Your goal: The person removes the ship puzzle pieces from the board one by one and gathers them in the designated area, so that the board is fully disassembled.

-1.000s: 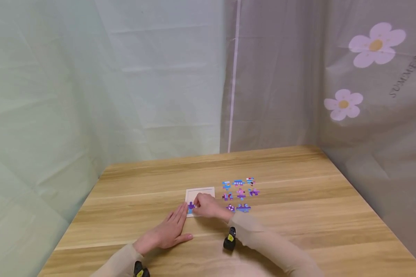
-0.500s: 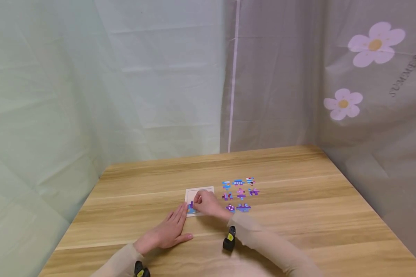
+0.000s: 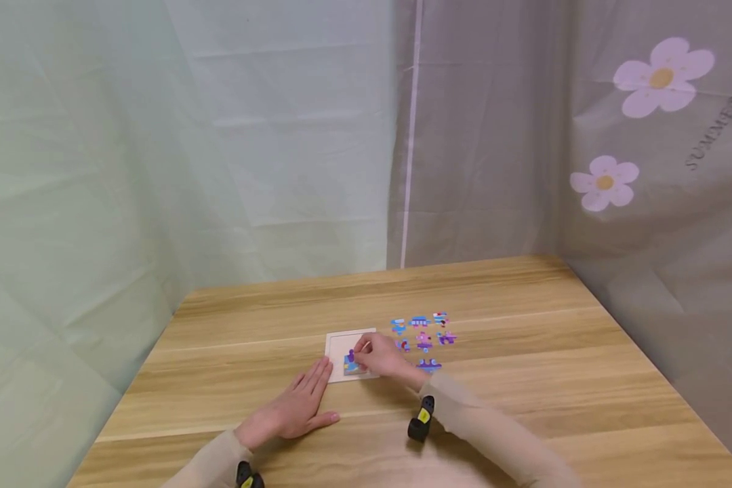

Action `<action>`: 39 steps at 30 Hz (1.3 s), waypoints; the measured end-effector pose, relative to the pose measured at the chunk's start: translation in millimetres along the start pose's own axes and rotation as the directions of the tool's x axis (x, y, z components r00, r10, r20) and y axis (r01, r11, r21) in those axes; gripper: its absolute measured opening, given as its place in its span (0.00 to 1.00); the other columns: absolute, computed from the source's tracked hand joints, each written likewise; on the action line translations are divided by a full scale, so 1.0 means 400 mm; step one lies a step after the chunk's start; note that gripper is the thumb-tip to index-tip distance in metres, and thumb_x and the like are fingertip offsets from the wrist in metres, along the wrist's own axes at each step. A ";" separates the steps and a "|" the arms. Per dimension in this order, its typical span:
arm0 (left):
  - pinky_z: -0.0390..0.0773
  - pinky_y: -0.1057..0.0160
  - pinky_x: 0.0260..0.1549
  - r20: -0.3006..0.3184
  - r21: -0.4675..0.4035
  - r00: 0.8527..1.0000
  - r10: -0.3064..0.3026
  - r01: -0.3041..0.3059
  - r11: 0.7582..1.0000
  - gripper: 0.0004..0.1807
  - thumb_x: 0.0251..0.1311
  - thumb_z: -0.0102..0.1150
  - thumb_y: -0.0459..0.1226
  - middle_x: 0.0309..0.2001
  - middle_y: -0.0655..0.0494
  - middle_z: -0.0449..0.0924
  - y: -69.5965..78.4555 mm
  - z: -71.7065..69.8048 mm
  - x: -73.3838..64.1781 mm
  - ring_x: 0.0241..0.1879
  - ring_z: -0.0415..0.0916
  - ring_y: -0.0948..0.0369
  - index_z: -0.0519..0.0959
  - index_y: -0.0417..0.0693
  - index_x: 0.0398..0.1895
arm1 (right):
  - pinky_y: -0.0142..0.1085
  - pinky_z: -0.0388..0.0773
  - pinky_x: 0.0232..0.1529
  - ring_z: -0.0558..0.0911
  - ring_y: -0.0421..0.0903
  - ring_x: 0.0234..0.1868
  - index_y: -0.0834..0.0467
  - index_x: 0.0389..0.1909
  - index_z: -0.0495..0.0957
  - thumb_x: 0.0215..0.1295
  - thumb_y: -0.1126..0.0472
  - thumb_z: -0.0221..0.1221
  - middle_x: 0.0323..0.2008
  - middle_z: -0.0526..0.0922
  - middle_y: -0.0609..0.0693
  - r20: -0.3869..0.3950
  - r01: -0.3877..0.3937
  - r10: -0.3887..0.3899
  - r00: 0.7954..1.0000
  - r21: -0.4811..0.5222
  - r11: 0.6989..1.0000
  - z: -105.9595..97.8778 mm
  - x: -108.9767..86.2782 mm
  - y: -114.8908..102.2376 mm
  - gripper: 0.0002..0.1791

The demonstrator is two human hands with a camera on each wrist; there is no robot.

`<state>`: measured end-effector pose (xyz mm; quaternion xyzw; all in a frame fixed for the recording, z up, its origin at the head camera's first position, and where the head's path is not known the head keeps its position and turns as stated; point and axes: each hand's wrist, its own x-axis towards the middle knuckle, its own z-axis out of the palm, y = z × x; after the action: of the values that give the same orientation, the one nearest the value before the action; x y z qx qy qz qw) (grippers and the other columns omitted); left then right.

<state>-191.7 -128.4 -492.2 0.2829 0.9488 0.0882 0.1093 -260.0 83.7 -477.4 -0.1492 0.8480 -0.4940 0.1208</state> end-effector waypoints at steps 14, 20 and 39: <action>0.55 0.43 0.70 -0.030 0.051 0.999 -0.014 0.015 0.999 0.53 0.63 0.38 0.68 0.77 0.40 0.40 -0.030 0.050 0.024 0.76 0.43 0.46 0.45 0.36 0.76 | 0.28 0.73 0.22 0.76 0.40 0.23 0.64 0.36 0.77 0.64 0.68 0.58 0.23 0.80 0.52 0.029 0.033 -0.035 0.999 0.067 0.997 -0.048 -0.021 0.039 0.03; 0.55 0.44 0.71 -0.015 0.068 1.000 -0.021 0.022 0.997 0.53 0.63 0.39 0.68 0.78 0.41 0.39 -0.033 0.051 0.026 0.77 0.42 0.47 0.44 0.37 0.76 | 0.30 0.77 0.24 0.78 0.41 0.25 0.63 0.37 0.76 0.63 0.67 0.59 0.26 0.81 0.52 -0.007 0.051 -0.051 0.999 0.103 0.993 -0.063 -0.030 0.058 0.04; 0.52 0.44 0.72 0.019 0.054 0.999 -0.032 0.031 0.998 0.53 0.63 0.40 0.67 0.78 0.42 0.36 -0.038 0.052 0.030 0.77 0.38 0.48 0.43 0.38 0.76 | 0.29 0.74 0.21 0.77 0.44 0.24 0.69 0.39 0.76 0.64 0.68 0.58 0.25 0.81 0.61 -0.015 0.110 -0.109 0.994 0.103 0.989 -0.149 -0.064 0.091 0.07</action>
<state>-204.1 -132.1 -517.5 0.2718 0.9540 0.0582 0.1124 -262.1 158.2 -478.8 -0.1869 0.8123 -0.5439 0.0969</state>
